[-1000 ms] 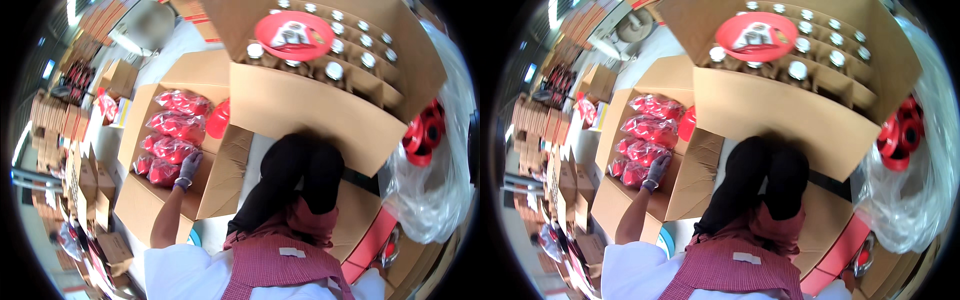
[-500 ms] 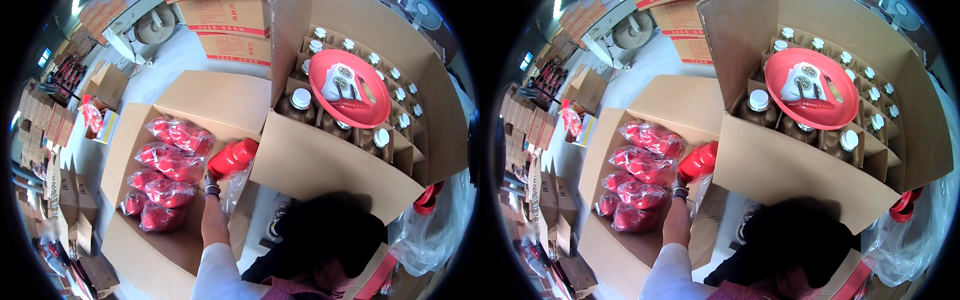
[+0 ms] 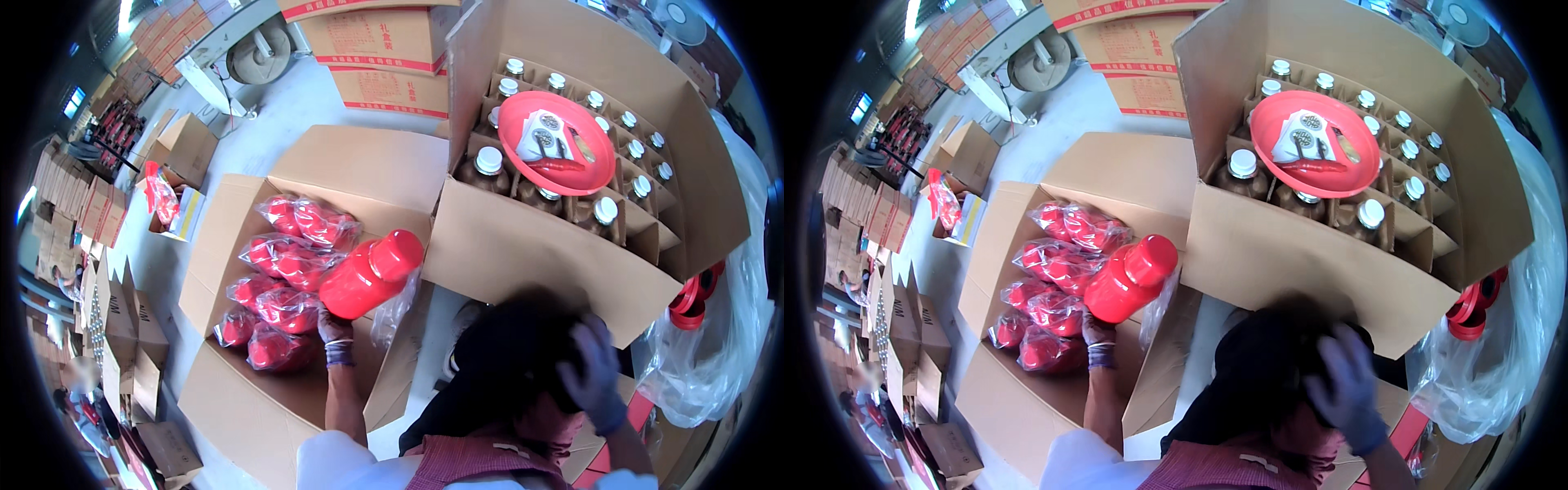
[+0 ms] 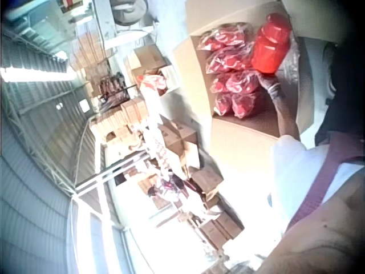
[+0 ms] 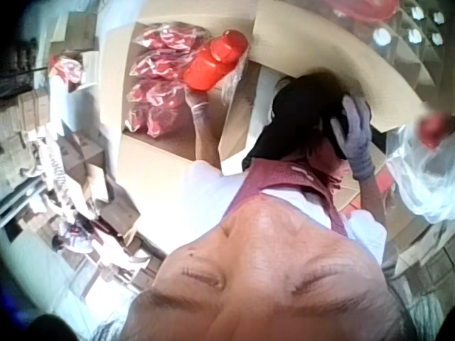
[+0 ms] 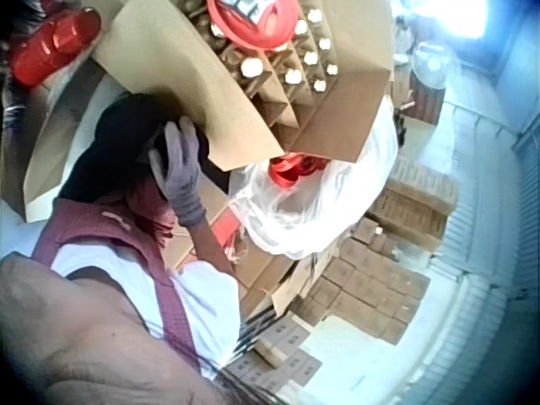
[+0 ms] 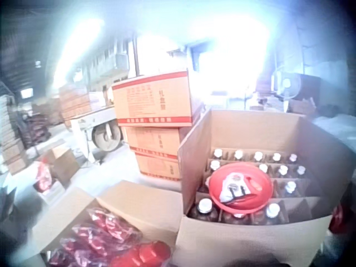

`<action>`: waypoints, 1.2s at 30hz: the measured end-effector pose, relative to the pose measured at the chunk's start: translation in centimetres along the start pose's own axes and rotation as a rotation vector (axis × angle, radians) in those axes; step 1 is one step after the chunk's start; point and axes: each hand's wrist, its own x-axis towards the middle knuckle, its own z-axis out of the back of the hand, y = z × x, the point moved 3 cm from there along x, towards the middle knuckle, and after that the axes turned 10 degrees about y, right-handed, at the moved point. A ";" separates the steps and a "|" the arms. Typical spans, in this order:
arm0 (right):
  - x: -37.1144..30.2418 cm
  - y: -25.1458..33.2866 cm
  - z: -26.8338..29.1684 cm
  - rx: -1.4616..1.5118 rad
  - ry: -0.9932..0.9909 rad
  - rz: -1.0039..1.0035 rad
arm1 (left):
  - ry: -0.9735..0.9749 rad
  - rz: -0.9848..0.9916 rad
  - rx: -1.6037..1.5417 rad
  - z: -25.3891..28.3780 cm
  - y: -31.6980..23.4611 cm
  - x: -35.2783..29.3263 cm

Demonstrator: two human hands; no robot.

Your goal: The person assembles red kettles by inserting small glass bottles into the kettle bodies and screwing on red lids. The person then places the assembled kettles into clear plastic bags and arranges them inside a cardboard box.

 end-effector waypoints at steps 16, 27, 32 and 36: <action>0.1 -0.9 7.1 -0.011 -0.405 0.635 | 0.847 -0.446 1.127 -37.5 -7.3 -5.0; 20.8 -13.2 8.5 -0.126 -0.231 -0.027 | 1.805 -0.643 1.359 -46.9 2.7 -27.3; 19.7 -18.4 7.3 0.138 -0.291 -0.078 | 1.915 -0.064 1.169 -43.5 2.4 -22.8; 15.5 -30.3 8.0 -0.138 -0.283 -0.587 | 1.619 0.678 0.780 -43.5 4.5 -19.6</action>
